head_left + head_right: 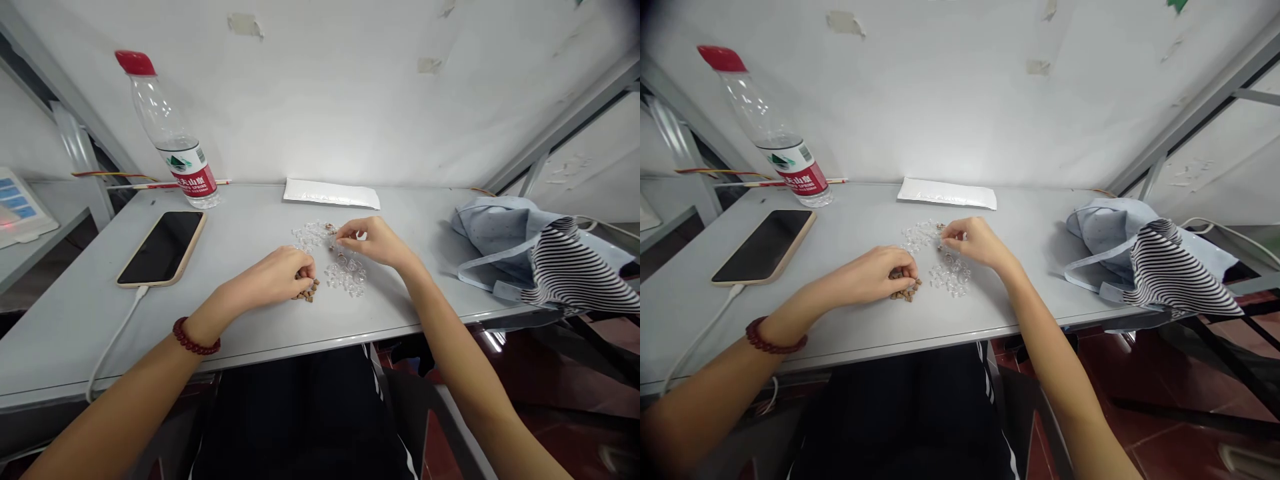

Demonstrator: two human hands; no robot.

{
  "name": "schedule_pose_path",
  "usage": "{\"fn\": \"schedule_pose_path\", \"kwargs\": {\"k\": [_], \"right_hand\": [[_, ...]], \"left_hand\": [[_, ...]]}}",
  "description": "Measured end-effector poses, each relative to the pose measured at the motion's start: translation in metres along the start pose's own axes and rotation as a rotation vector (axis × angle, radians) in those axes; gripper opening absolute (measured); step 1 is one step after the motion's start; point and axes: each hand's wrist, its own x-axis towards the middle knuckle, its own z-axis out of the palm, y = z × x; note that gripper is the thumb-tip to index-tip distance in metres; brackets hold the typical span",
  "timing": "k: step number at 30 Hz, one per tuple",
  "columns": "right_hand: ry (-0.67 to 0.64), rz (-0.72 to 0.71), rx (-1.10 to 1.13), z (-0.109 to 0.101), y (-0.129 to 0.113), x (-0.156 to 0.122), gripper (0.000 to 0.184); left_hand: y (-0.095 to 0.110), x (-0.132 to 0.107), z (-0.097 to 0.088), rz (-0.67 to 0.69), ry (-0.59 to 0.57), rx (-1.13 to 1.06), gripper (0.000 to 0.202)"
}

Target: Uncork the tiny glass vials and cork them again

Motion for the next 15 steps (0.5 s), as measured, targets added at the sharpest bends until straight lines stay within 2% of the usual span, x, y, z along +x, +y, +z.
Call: {"fn": "schedule_pose_path", "kwargs": {"k": [5,10,15], "right_hand": [[-0.134,0.012,0.026,-0.012,-0.001,-0.006,0.013],[-0.301,-0.043,-0.026,-0.011,-0.003,-0.007,0.016],[-0.337,-0.07,-0.084,-0.005,-0.004,-0.005,0.014]], "left_hand": [[0.001,-0.001,-0.002,-0.028,0.037,0.027,0.015],[0.002,0.0,-0.001,-0.018,0.083,0.076,0.014],[0.004,-0.001,0.0,0.016,0.097,0.075,0.014]]}}
